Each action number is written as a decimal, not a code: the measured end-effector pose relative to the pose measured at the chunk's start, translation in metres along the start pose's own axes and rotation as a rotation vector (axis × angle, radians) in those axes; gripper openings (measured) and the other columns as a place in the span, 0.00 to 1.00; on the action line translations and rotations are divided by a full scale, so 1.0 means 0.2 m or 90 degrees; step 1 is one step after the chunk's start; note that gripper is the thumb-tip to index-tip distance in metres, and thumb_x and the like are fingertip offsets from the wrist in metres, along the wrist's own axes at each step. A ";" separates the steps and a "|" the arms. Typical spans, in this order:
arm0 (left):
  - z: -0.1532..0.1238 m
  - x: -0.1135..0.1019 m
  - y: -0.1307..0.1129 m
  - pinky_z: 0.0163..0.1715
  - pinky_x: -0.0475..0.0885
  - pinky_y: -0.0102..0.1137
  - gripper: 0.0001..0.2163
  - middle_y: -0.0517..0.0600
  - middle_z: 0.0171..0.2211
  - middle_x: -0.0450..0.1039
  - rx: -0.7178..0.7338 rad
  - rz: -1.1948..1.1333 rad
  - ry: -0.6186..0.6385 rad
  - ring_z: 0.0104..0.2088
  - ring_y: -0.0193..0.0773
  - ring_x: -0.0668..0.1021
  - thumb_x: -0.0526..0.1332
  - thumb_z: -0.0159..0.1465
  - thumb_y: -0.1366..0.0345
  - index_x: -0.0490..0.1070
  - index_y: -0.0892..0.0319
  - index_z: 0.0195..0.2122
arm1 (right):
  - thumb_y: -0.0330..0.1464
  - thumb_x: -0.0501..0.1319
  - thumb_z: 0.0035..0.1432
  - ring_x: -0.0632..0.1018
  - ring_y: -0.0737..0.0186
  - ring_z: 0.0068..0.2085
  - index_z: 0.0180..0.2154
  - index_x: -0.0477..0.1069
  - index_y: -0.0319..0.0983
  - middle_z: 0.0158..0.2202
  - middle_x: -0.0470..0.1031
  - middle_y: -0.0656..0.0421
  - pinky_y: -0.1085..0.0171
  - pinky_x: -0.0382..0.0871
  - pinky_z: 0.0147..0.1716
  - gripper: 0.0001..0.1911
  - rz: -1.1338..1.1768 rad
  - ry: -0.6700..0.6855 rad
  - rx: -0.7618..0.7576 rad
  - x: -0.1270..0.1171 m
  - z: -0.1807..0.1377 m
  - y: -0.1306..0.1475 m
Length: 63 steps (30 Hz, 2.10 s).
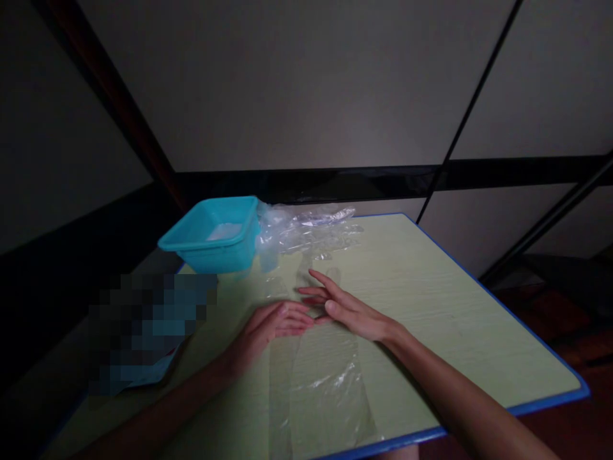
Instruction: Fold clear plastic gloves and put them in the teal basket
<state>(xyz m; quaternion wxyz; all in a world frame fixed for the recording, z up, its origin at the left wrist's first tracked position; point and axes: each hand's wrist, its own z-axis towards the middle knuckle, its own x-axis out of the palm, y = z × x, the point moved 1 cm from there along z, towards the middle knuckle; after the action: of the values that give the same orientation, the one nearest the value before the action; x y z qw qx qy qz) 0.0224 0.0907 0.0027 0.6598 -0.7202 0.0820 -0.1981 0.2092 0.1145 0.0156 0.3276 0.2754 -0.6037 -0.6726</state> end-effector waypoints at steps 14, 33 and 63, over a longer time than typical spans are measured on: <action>0.01 0.01 0.00 0.44 0.67 0.40 0.24 0.60 0.37 0.75 0.031 -0.050 0.065 0.41 0.47 0.76 0.55 0.56 0.45 0.70 0.66 0.37 | 0.51 0.52 0.54 0.65 0.53 0.54 0.57 0.49 0.45 0.54 0.63 0.48 0.51 0.63 0.45 0.33 0.110 -0.126 -0.019 -0.04 0.03 -0.04; 0.04 0.00 0.01 0.47 0.64 0.41 0.29 0.61 0.39 0.75 -0.038 -0.035 0.099 0.42 0.47 0.75 0.54 0.53 0.41 0.72 0.66 0.37 | 0.31 0.57 0.57 0.68 0.63 0.29 0.22 0.66 0.38 0.25 0.68 0.60 0.62 0.58 0.25 0.11 -0.963 0.211 -0.121 0.40 -0.29 0.27; 0.03 -0.03 0.05 0.48 0.63 0.39 0.33 0.55 0.40 0.75 -0.025 -0.038 0.133 0.45 0.48 0.73 0.45 0.54 0.36 0.75 0.61 0.36 | 0.27 0.59 0.46 0.70 0.71 0.24 0.24 0.67 0.35 0.22 0.72 0.62 0.70 0.61 0.24 0.02 -0.082 -0.019 0.000 -0.11 0.04 0.15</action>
<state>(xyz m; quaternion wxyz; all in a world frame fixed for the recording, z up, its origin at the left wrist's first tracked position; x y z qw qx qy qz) 0.0206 0.0965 -0.0087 0.6269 -0.7106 0.1328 -0.2905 0.2196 0.1349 0.0452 0.2748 0.3039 -0.5894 -0.6963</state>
